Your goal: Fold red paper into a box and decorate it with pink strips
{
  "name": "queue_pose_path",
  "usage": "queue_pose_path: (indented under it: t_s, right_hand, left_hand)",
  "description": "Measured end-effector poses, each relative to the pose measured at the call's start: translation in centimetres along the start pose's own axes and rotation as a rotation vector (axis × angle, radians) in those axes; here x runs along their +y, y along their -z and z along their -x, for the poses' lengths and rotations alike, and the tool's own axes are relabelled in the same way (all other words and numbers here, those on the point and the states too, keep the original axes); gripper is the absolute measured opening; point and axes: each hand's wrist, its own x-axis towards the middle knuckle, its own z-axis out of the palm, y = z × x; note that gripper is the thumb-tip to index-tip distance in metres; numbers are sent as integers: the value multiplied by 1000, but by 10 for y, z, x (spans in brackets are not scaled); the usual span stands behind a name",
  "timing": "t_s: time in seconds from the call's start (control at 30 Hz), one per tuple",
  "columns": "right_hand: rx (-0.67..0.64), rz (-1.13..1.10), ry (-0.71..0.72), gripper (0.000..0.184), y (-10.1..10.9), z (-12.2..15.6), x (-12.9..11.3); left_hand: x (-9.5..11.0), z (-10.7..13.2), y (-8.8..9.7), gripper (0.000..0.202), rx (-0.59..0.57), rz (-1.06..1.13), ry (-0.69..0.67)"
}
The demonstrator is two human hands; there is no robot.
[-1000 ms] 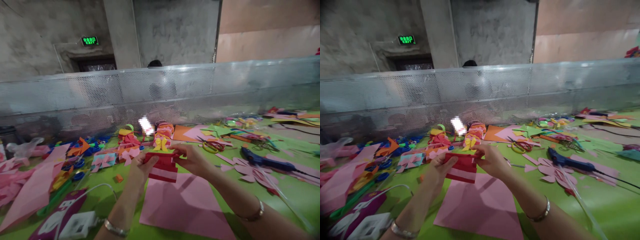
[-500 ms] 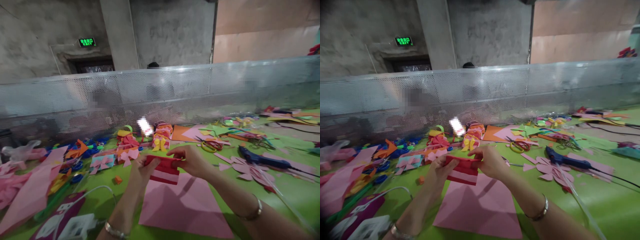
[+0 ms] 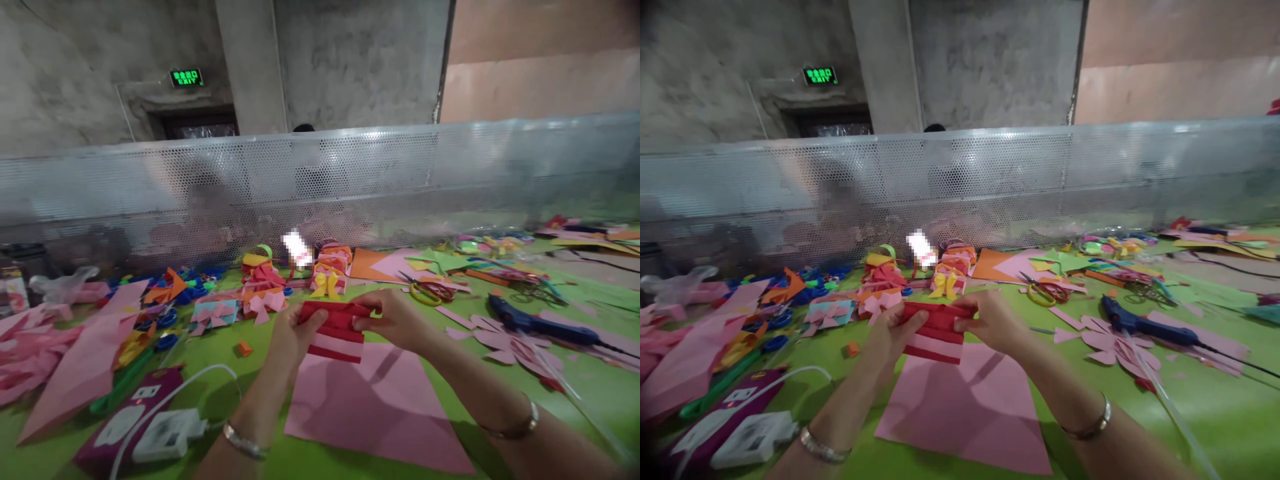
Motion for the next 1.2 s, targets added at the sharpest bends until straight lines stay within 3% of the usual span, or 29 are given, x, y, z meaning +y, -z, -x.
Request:
queue_pose_path:
  t_s: [0.33,0.43,0.53,0.6,0.67,0.73,0.83,0.93,1.13,1.2]
  right_hand:
    - [96,63,-3,22,-1,2,-2]
    - [99,129,73,29,-3,0,4]
    - [290,222,266,37,-2,-2,3]
    - [509,240,325,21,0,-2,-1]
    - [637,176,274,11,3,-1,-6]
    - [606,21,147,11,3,0,-10]
    - [456,-189,3,17,-3,0,-13]
    - [385,-288,-35,30,-15,-4,-14]
    - [367,-552,-91,36,-35,-11,-19]
    - [349,-617,-92,41,-41,-12,-19]
  left_hand:
    - [3,3,0,30,-89,62,123]
    - [4,3,2,31,-54,122,201]
    - [4,-1,8,29,26,151,226]
    - [3,-4,12,29,71,177,226]
    - [3,-7,15,30,110,207,218]
    - [5,-8,17,32,128,237,203]
    - [8,-8,17,32,116,265,157]
    - [12,-6,17,28,97,268,93]
    - [4,-8,17,27,43,237,21]
    - [-4,-13,19,33,117,178,-17]
